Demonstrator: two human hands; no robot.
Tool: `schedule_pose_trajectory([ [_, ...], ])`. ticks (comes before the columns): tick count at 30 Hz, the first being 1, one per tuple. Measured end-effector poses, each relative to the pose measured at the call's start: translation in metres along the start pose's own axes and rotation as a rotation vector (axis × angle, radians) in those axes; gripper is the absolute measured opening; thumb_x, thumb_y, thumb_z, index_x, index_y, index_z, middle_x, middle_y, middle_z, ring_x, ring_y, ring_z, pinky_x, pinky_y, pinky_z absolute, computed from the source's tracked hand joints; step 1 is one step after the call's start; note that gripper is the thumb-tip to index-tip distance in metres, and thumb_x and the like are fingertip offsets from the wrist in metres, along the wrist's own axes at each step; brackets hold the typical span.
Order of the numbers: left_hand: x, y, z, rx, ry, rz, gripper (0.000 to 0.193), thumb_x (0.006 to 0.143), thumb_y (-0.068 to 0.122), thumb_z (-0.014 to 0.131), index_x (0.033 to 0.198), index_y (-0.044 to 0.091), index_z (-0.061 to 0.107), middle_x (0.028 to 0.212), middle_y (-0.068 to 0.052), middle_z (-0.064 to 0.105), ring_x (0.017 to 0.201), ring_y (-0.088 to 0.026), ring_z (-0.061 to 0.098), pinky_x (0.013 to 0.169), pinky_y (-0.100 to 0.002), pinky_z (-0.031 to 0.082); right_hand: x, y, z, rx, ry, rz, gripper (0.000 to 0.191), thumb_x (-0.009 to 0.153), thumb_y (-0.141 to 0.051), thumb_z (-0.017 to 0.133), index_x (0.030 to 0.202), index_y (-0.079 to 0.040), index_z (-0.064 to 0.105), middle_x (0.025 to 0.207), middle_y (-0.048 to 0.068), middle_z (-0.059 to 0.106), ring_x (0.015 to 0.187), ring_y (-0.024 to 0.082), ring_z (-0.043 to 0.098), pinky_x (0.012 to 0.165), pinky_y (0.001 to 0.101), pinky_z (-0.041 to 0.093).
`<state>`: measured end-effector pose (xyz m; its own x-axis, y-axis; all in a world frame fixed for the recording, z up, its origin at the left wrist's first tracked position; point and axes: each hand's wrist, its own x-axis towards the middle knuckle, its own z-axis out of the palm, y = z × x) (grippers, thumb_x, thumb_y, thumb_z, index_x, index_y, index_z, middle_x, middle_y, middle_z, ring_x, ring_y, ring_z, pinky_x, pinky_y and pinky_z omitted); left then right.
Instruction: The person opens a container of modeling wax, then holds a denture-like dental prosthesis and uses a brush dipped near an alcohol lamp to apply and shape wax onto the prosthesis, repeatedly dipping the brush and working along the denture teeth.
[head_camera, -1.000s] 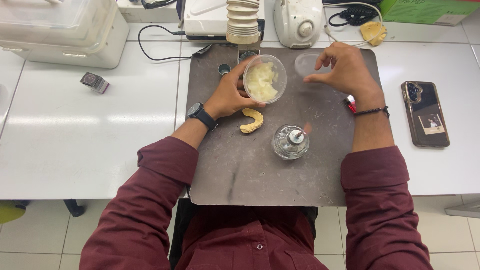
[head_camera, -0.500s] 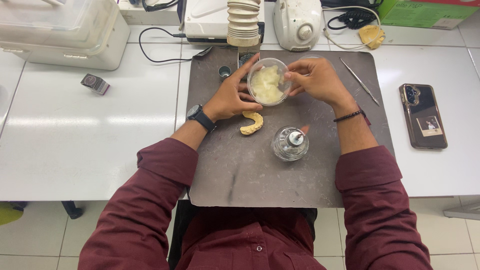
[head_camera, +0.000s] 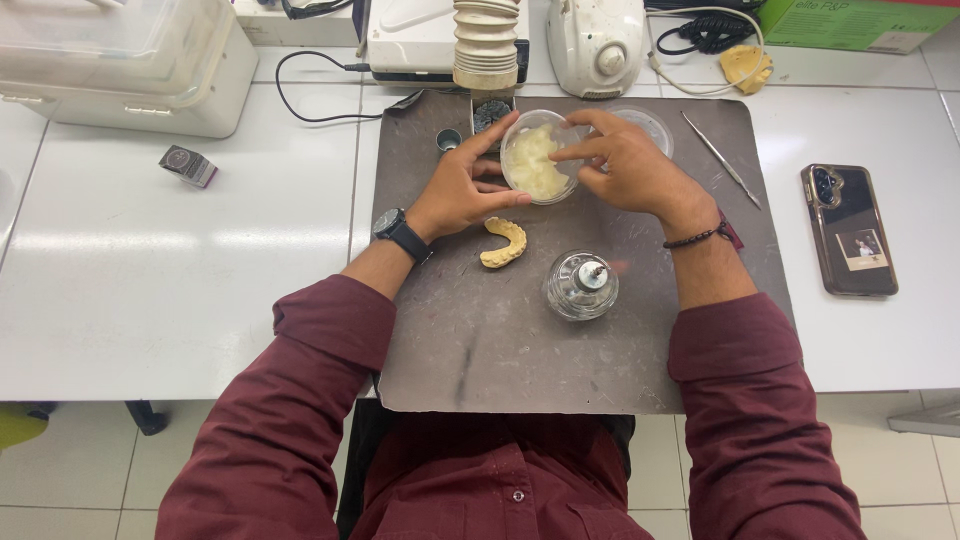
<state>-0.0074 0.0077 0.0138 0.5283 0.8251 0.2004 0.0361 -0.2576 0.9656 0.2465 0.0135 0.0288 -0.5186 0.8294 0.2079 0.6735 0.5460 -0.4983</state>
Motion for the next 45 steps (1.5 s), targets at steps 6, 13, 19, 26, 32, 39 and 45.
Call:
schedule_pose_trajectory([
  [6,0.0,0.001,-0.001,0.003,-0.005,0.015,0.104,0.082,0.017,0.091,0.163,0.02,0.027,0.167,-0.017,0.036,0.128,-0.026,0.067,0.091,-0.033,0.062,0.0,-0.001,0.004,-0.034,-0.003,-0.016,0.047,0.079,0.004,0.069,0.116,-0.021,0.08,0.142,0.011,0.056,0.105,0.022,0.065,0.091,0.0364,0.056],
  [13,0.0,0.001,-0.001,0.003,-0.003,0.017,0.104,0.081,0.015,0.092,0.163,0.021,0.028,0.166,-0.018,0.036,0.128,-0.027,0.067,0.09,-0.033,0.062,0.002,-0.004,0.001,0.057,-0.021,0.052,0.046,0.078,0.005,0.067,0.114,-0.022,0.08,0.141,0.009,0.056,0.107,0.022,0.064,0.089,0.0342,0.057],
  [19,0.001,0.003,-0.001,0.006,0.001,0.01,0.104,0.08,0.015,0.092,0.163,0.02,0.028,0.166,-0.018,0.036,0.127,-0.026,0.067,0.091,-0.033,0.061,0.003,-0.009,-0.002,0.107,-0.015,0.062,0.044,0.08,0.008,0.066,0.111,-0.02,0.08,0.142,0.01,0.055,0.111,0.022,0.065,0.089,0.0334,0.058],
  [26,-0.004,0.012,-0.003,-0.177,0.036,-0.08,0.092,0.086,0.006,0.082,0.161,0.016,0.032,0.165,-0.016,0.038,0.119,-0.023,0.069,0.09,-0.033,0.064,-0.001,-0.002,-0.016,0.587,0.097,0.093,0.03,0.087,0.014,0.057,0.108,-0.003,0.071,0.139,0.011,0.066,0.12,0.019,0.066,0.096,0.0311,0.061],
  [32,-0.03,0.033,-0.047,-0.305,0.089,-0.275,0.086,0.087,0.001,0.074,0.159,0.015,0.028,0.16,-0.014,0.042,0.116,-0.023,0.07,0.087,-0.033,0.061,0.0,0.012,-0.028,0.92,0.362,0.157,0.03,0.091,0.015,0.052,0.114,0.0,0.064,0.129,0.017,0.071,0.112,0.021,0.073,0.09,0.0304,0.063],
  [39,-0.087,0.019,-0.113,0.067,0.277,-0.367,0.078,0.096,0.021,0.073,0.161,0.01,0.033,0.153,-0.015,0.055,0.113,-0.021,0.069,0.089,-0.033,0.059,0.003,0.027,-0.027,0.979,0.507,0.214,0.023,0.099,0.01,0.052,0.116,-0.001,0.063,0.118,0.015,0.075,0.099,0.02,0.076,0.083,0.0291,0.064],
  [45,-0.094,0.021,-0.095,1.121,0.498,0.113,0.058,0.095,0.036,0.084,0.138,0.005,0.062,0.138,-0.017,0.061,0.122,-0.034,0.059,0.105,-0.046,0.047,0.002,0.026,-0.028,0.971,0.52,0.231,0.022,0.099,0.008,0.052,0.114,-0.002,0.064,0.114,0.014,0.076,0.095,0.018,0.075,0.082,0.0278,0.064],
])
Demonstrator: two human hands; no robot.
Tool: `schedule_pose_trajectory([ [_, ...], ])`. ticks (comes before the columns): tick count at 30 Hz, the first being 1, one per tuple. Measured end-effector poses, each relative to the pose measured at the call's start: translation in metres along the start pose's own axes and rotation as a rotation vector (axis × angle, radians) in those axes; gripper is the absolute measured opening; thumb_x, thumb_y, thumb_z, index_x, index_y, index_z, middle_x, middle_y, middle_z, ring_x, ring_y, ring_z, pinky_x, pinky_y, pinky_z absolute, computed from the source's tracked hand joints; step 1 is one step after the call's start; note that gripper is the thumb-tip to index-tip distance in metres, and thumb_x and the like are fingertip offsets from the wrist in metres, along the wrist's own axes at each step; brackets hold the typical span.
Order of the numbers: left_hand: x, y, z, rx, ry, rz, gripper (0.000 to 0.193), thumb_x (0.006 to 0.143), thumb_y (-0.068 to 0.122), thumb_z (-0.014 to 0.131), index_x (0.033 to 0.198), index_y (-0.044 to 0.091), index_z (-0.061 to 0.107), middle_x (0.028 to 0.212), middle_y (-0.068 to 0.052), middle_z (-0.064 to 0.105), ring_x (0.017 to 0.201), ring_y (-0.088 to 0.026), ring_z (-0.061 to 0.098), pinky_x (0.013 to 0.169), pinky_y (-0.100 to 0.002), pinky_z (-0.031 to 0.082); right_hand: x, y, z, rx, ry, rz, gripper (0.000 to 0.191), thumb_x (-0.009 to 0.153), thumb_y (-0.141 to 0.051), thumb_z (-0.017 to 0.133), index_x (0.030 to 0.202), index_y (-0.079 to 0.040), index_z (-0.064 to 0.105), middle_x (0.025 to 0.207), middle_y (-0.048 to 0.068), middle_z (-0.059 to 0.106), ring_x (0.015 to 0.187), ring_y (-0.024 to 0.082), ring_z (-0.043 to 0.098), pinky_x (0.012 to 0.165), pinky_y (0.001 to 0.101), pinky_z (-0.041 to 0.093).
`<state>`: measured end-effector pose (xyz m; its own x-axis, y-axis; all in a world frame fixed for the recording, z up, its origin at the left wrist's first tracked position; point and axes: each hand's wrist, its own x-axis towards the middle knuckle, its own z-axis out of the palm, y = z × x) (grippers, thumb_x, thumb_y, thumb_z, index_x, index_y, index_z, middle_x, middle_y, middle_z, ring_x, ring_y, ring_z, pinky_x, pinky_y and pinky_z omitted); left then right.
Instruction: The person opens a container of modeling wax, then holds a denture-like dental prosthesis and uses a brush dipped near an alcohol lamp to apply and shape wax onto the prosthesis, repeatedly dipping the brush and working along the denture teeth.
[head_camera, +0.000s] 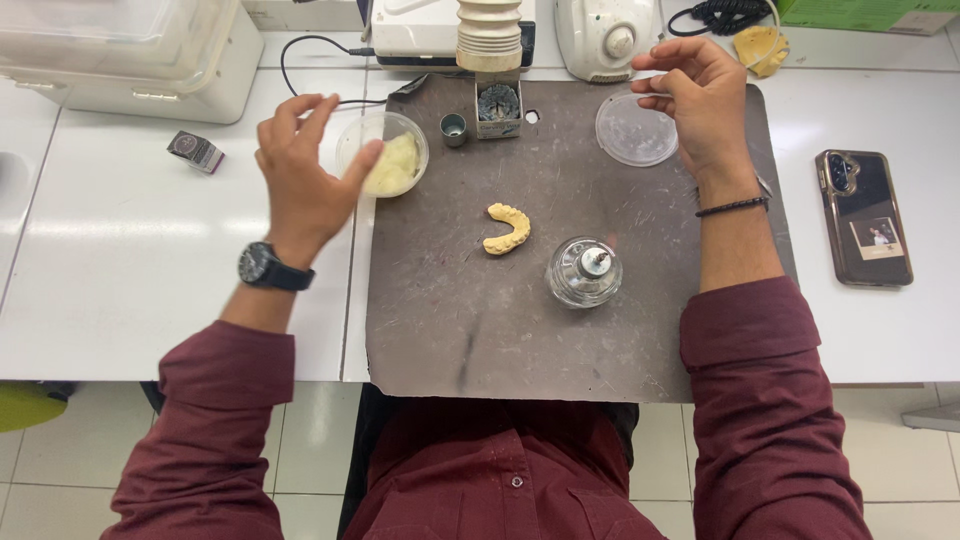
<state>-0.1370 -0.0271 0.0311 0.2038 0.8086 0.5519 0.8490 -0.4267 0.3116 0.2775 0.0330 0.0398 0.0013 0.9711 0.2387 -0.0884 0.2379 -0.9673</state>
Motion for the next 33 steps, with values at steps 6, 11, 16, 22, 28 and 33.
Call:
schedule_pose_trajectory([
  [6,-0.004,0.079,0.053,-0.356,-0.433,0.452,0.075,0.07,0.036,0.088,0.133,0.003,0.063,0.13,-0.018,0.06,0.116,-0.033,0.056,0.093,-0.046,0.048,-0.005,-0.001,0.013,-0.163,-0.084,-0.006,0.02,0.099,0.008,0.058,0.116,-0.001,0.066,0.112,0.012,0.076,0.093,0.015,0.075,0.079,0.026,0.062],
  [11,0.016,0.088,0.078,-0.438,-0.574,0.343,0.065,0.064,0.029,0.087,0.122,0.007,0.07,0.115,-0.012,0.062,0.107,-0.031,0.057,0.095,-0.039,0.051,-0.019,-0.029,-0.002,-0.434,-0.296,0.002,0.042,0.093,0.008,0.06,0.133,-0.001,0.058,0.124,0.013,0.072,0.11,0.021,0.071,0.089,0.03,0.06],
  [16,0.01,0.078,0.084,-0.489,-0.485,0.324,0.071,0.064,0.029,0.087,0.127,0.002,0.068,0.114,-0.012,0.06,0.107,-0.031,0.056,0.095,-0.039,0.05,-0.074,-0.054,-0.019,-0.736,-0.833,0.161,0.116,0.067,-0.005,0.083,0.159,-0.014,0.012,0.145,0.015,0.054,0.129,0.027,0.057,0.104,0.0393,0.053],
  [22,0.009,0.074,0.09,-0.495,-0.487,0.322,0.076,0.063,0.03,0.087,0.13,0.003,0.066,0.114,-0.012,0.06,0.106,-0.031,0.056,0.096,-0.04,0.049,-0.146,-0.02,0.005,-0.63,-0.576,0.084,0.141,0.054,-0.029,0.098,0.16,-0.01,0.006,0.143,0.015,0.059,0.123,0.028,0.06,0.107,0.0435,0.047],
  [28,0.008,0.075,0.087,-0.511,-0.474,0.297,0.08,0.061,0.026,0.088,0.133,0.005,0.061,0.114,-0.011,0.061,0.106,-0.032,0.055,0.095,-0.04,0.049,-0.135,0.005,0.015,-0.76,-0.417,-0.08,0.134,0.062,-0.026,0.099,0.16,-0.006,0.009,0.134,0.016,0.065,0.127,0.029,0.062,0.104,0.0407,0.053],
  [33,0.011,0.077,0.086,-0.556,-0.463,0.287,0.069,0.061,0.025,0.087,0.119,0.003,0.057,0.111,-0.011,0.061,0.104,-0.03,0.057,0.092,-0.04,0.048,-0.091,0.021,0.02,-0.789,-0.329,-0.086,0.13,0.064,-0.026,0.098,0.158,-0.009,0.011,0.135,0.019,0.065,0.121,0.03,0.065,0.099,0.0418,0.056],
])
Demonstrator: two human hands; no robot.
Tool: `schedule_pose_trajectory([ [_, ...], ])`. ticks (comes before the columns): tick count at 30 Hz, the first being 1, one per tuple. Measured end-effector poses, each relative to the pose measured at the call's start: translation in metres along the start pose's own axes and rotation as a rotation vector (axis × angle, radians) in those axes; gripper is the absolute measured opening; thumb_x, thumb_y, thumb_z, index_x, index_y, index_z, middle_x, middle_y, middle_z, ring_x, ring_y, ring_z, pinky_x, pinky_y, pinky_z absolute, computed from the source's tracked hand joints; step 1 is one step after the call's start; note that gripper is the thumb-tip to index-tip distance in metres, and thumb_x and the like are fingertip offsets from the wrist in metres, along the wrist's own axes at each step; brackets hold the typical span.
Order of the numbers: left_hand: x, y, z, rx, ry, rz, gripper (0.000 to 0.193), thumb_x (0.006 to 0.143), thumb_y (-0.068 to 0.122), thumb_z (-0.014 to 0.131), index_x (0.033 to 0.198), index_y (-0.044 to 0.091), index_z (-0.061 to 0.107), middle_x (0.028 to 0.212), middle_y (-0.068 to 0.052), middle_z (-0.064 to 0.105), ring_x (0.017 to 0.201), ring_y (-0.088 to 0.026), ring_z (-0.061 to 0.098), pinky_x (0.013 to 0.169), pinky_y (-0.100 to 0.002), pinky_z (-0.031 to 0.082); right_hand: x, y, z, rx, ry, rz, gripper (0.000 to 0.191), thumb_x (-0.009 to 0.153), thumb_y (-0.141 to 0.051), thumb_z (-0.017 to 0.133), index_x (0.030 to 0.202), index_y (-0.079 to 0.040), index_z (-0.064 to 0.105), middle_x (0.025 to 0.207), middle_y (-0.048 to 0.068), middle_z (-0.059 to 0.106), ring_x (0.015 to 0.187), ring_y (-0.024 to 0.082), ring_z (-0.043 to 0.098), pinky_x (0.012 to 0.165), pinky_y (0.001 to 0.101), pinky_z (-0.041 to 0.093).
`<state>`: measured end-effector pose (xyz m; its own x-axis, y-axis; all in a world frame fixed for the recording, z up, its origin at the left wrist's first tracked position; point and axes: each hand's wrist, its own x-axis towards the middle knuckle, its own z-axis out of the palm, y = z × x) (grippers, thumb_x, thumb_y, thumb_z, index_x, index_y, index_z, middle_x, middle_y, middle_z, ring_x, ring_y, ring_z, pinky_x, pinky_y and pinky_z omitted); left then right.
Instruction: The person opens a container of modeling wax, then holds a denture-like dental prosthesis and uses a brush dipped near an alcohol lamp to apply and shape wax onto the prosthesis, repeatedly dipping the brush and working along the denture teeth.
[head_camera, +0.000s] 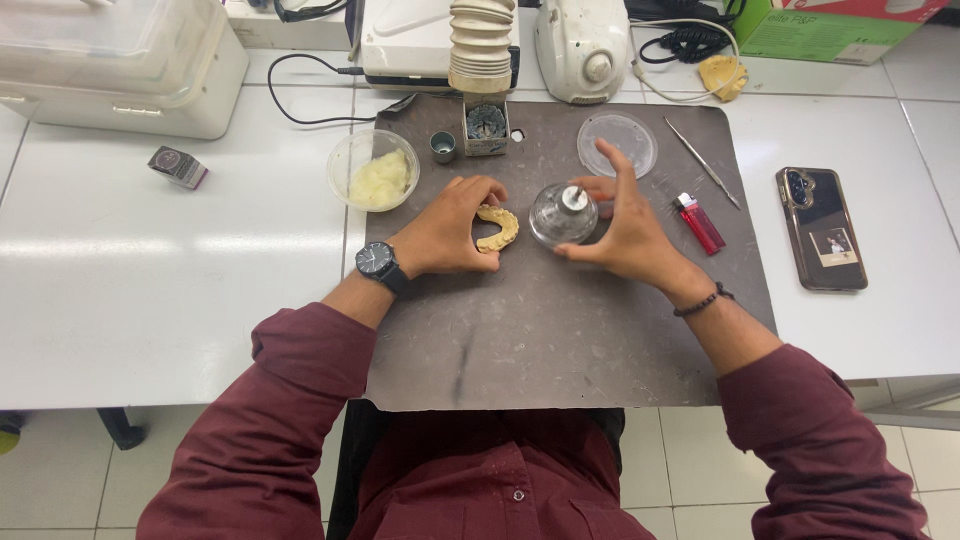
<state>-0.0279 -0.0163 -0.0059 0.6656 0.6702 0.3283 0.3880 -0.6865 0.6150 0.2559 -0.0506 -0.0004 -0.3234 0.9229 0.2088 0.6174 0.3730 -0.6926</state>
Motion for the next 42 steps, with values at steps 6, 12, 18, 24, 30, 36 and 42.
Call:
schedule_pose_trajectory([
  [6,-0.002,-0.002,0.0,-0.005,-0.023,-0.006,0.06,0.063,0.023,0.086,0.111,0.004,0.056,0.109,-0.011,0.062,0.101,-0.03,0.056,0.09,-0.039,0.049,0.037,0.006,-0.003,-0.043,0.039,-0.002,0.124,0.071,-0.025,0.099,0.159,-0.009,0.013,0.14,0.024,0.061,0.128,0.035,0.063,0.099,0.0415,0.058],
  [12,-0.003,-0.003,0.007,-0.012,0.005,0.024,0.059,0.064,0.024,0.087,0.111,0.004,0.056,0.109,-0.01,0.062,0.1,-0.03,0.057,0.088,-0.038,0.049,0.001,-0.007,-0.011,0.071,0.227,0.131,0.1,0.078,-0.018,0.094,0.153,-0.008,0.028,0.143,0.02,0.055,0.117,0.028,0.068,0.089,0.036,0.061],
  [18,-0.003,0.002,0.013,0.025,0.126,0.168,0.058,0.07,0.022,0.088,0.116,0.004,0.056,0.11,-0.011,0.063,0.102,-0.032,0.061,0.09,-0.04,0.05,-0.034,-0.042,0.024,0.026,0.166,-0.202,0.058,0.079,-0.007,0.087,0.129,-0.007,0.059,0.14,0.015,0.058,0.119,0.029,0.066,0.091,0.0356,0.059],
  [24,-0.005,0.007,0.01,-0.024,0.163,0.212,0.06,0.072,0.025,0.089,0.116,0.001,0.056,0.107,-0.014,0.064,0.099,-0.031,0.065,0.087,-0.039,0.054,-0.033,-0.05,0.043,0.04,0.113,-0.374,0.051,0.079,-0.007,0.085,0.125,-0.005,0.063,0.139,0.018,0.055,0.12,0.03,0.065,0.1,0.0387,0.058],
  [30,-0.004,0.005,0.01,-0.073,0.139,0.172,0.061,0.072,0.028,0.091,0.114,0.001,0.054,0.101,-0.014,0.064,0.092,-0.03,0.068,0.082,-0.037,0.056,-0.034,-0.046,0.043,-0.049,0.127,-0.366,0.048,0.078,-0.008,0.086,0.121,-0.005,0.065,0.136,0.016,0.06,0.118,0.03,0.066,0.099,0.0392,0.059],
  [36,-0.004,0.005,0.012,-0.109,0.131,0.171,0.062,0.074,0.028,0.091,0.114,0.004,0.05,0.099,-0.013,0.065,0.09,-0.028,0.071,0.08,-0.036,0.058,-0.034,-0.047,0.041,-0.201,0.18,-0.431,0.049,0.076,-0.01,0.088,0.12,-0.007,0.065,0.136,0.016,0.06,0.118,0.033,0.064,0.094,0.0399,0.058],
  [42,-0.004,0.005,0.013,-0.137,0.123,0.151,0.065,0.074,0.029,0.092,0.116,0.004,0.049,0.098,-0.013,0.067,0.089,-0.028,0.073,0.08,-0.035,0.059,-0.035,-0.05,0.041,-0.347,0.221,-0.477,0.051,0.074,-0.015,0.09,0.12,-0.009,0.068,0.142,0.015,0.055,0.123,0.034,0.057,0.1,0.0435,0.055],
])
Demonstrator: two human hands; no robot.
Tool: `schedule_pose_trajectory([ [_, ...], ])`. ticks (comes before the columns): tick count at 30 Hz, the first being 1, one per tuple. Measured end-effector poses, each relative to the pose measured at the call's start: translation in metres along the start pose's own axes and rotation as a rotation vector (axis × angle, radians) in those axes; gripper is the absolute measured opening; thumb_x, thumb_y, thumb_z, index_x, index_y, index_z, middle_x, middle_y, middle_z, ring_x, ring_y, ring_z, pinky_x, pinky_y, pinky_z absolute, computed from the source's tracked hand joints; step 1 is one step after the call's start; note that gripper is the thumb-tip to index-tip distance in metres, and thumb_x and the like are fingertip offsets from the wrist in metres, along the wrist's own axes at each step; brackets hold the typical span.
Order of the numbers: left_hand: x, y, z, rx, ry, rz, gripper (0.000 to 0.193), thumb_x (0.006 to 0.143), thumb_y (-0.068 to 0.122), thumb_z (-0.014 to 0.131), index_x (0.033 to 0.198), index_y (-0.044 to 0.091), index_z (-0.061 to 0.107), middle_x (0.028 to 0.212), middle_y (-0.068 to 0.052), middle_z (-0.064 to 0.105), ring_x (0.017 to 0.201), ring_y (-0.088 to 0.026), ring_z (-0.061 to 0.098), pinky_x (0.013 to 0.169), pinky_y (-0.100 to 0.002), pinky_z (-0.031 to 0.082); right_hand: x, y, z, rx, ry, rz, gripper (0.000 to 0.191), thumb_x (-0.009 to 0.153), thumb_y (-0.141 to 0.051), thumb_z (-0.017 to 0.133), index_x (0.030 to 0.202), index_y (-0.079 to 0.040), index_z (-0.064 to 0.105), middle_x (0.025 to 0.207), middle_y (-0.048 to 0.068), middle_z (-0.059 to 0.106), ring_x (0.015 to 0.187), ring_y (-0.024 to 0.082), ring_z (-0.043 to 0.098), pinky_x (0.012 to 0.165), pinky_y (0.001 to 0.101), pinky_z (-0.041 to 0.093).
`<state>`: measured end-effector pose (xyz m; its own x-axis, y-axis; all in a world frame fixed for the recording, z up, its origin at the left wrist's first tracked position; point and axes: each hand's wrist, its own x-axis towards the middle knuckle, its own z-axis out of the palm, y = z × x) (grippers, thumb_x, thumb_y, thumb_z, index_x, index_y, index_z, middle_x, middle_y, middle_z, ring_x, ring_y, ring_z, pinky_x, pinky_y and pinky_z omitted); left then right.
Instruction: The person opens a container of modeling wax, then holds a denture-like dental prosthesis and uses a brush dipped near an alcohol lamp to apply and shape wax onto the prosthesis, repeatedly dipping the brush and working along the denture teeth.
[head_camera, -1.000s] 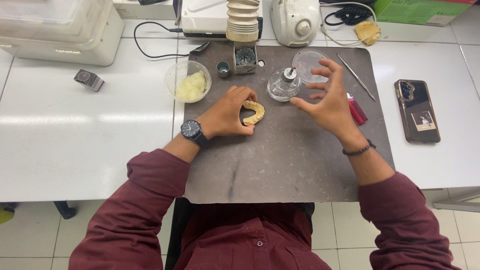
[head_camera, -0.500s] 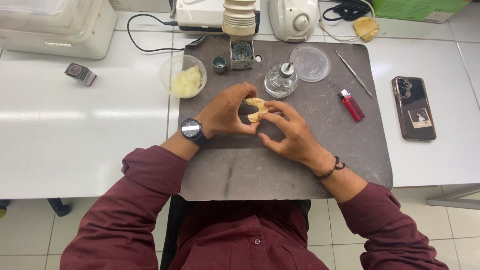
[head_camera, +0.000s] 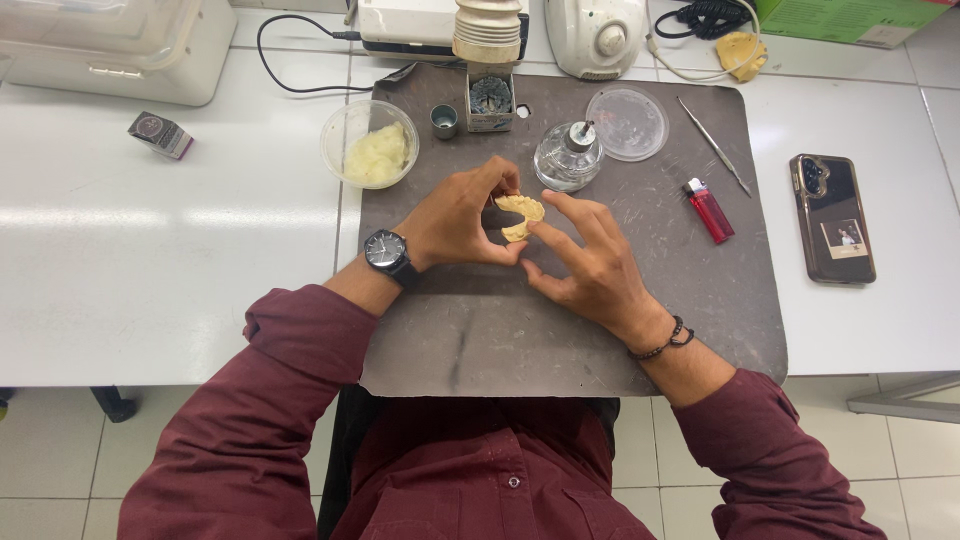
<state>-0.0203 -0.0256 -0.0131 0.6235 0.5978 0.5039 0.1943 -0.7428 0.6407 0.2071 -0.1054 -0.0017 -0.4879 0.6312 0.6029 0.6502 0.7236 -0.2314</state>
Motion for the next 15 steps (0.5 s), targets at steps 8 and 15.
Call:
schedule_pose_trajectory([
  [8,-0.0006,0.0,0.0014,0.013,0.025,-0.001,0.068,0.075,0.033,0.092,0.116,0.005,0.047,0.097,-0.013,0.069,0.09,-0.027,0.075,0.078,-0.035,0.061,-0.0037,-0.0015,-0.0031,-0.236,0.045,-0.072,0.042,0.08,-0.026,0.09,0.117,-0.014,0.074,0.147,0.011,0.053,0.123,0.028,0.055,0.098,0.0414,0.049],
  [15,-0.001,0.0017,0.0009,0.014,0.006,-0.059,0.069,0.074,0.036,0.093,0.116,0.006,0.047,0.095,-0.011,0.069,0.085,-0.025,0.074,0.074,-0.034,0.06,-0.0042,-0.0015,-0.0029,-0.269,0.059,-0.068,0.041,0.081,-0.029,0.09,0.117,-0.015,0.075,0.147,0.011,0.053,0.123,0.027,0.053,0.098,0.0418,0.047],
])
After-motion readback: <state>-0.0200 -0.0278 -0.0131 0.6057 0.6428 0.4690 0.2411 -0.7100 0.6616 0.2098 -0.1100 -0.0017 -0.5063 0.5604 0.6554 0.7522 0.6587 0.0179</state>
